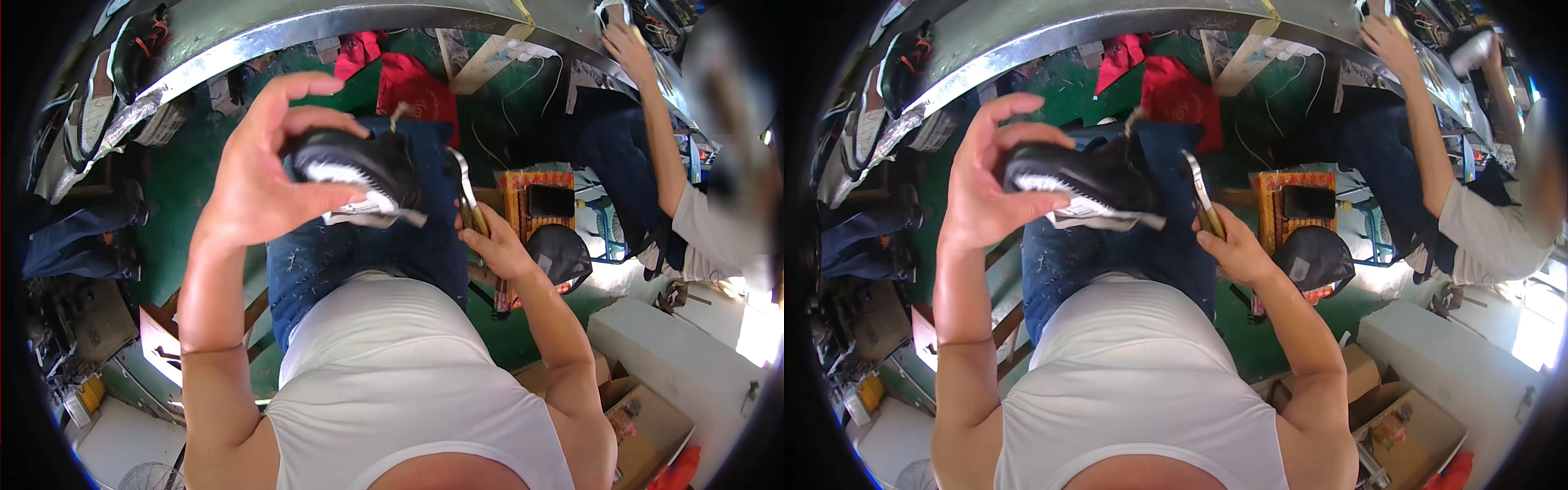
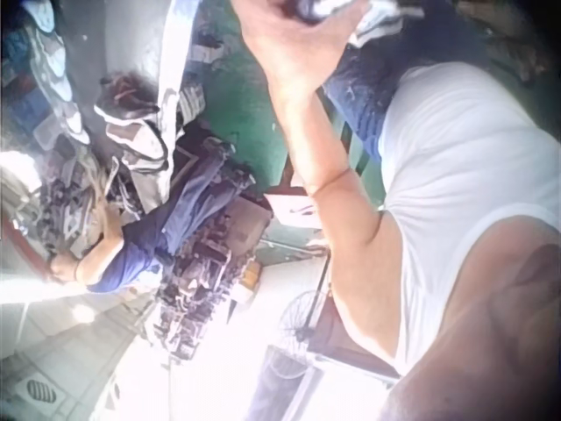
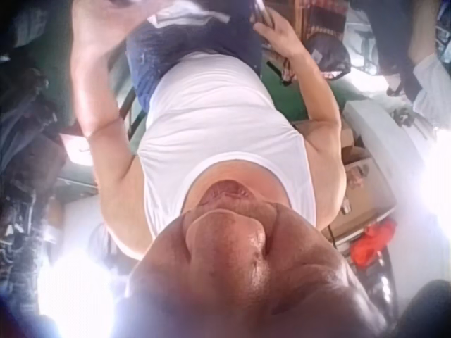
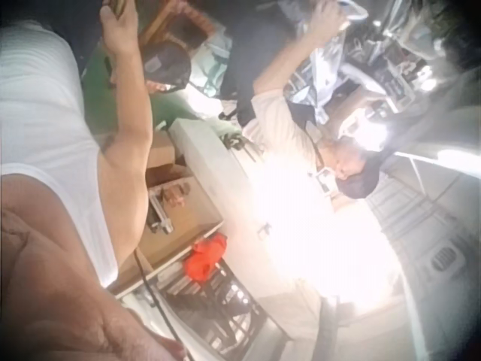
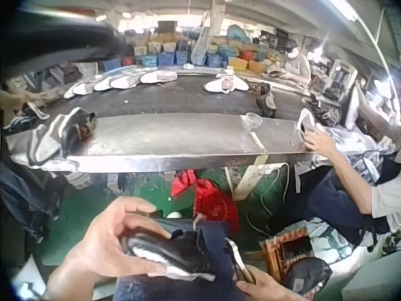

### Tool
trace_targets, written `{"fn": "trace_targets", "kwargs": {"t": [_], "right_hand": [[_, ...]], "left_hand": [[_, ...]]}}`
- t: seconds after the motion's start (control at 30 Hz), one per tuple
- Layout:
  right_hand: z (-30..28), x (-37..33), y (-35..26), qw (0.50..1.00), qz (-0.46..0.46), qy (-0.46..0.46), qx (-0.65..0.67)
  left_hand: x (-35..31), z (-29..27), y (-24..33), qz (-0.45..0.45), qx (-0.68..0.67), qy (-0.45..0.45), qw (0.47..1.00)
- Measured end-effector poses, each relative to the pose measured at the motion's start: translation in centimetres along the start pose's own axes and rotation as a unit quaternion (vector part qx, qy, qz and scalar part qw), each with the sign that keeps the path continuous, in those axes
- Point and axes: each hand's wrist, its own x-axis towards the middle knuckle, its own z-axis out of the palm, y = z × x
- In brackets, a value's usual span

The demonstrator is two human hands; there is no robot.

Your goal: The person is stitching and assembling parts of a shoe on an assembly line.

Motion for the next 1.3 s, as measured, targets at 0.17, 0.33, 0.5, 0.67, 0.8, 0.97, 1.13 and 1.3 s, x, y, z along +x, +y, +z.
{"fn": "trace_targets", "kwargs": {"t": [0.17,0.33,0.5,0.67,0.8,0.97,1.13,1.3], "right_hand": [[1.2,0.3,-0.3,0.99,0.008,0.0,-0.141],[1.7,0.2,-2.6,0.966,0.043,-0.036,-0.254],[2.7,1.8,-3.0,0.93,-0.119,-0.08,-0.339],[2.3,3.9,-6.1,0.883,-0.151,-0.08,-0.437],[2.9,6.2,-12.2,0.832,0.155,-0.27,-0.459],[3.7,5.7,-5.9,0.838,-0.004,-0.159,-0.523],[7.7,3.7,-0.7,0.959,0.014,0.027,-0.281],[4.6,4.3,-2.7,0.923,-0.132,0.035,-0.36]], "left_hand": [[4.7,2.9,-8.3,-0.21,0.156,0.076,0.962],[-5.4,4.5,-16.4,-0.212,0.054,0.011,0.976],[-7.2,6.5,-14.2,-0.19,0.152,0.088,0.966],[-7.6,7.4,-13.8,-0.075,0.26,0.099,0.958],[-7.3,7.2,-14.5,-0.097,0.217,0.072,0.969],[-6.7,7.7,-19.7,-0.257,-0.338,0.096,0.9],[-5.3,6.9,-18.0,-0.252,-0.277,0.054,0.926],[-5.5,7.8,-18.4,-0.225,-0.125,0.098,0.961]]}}
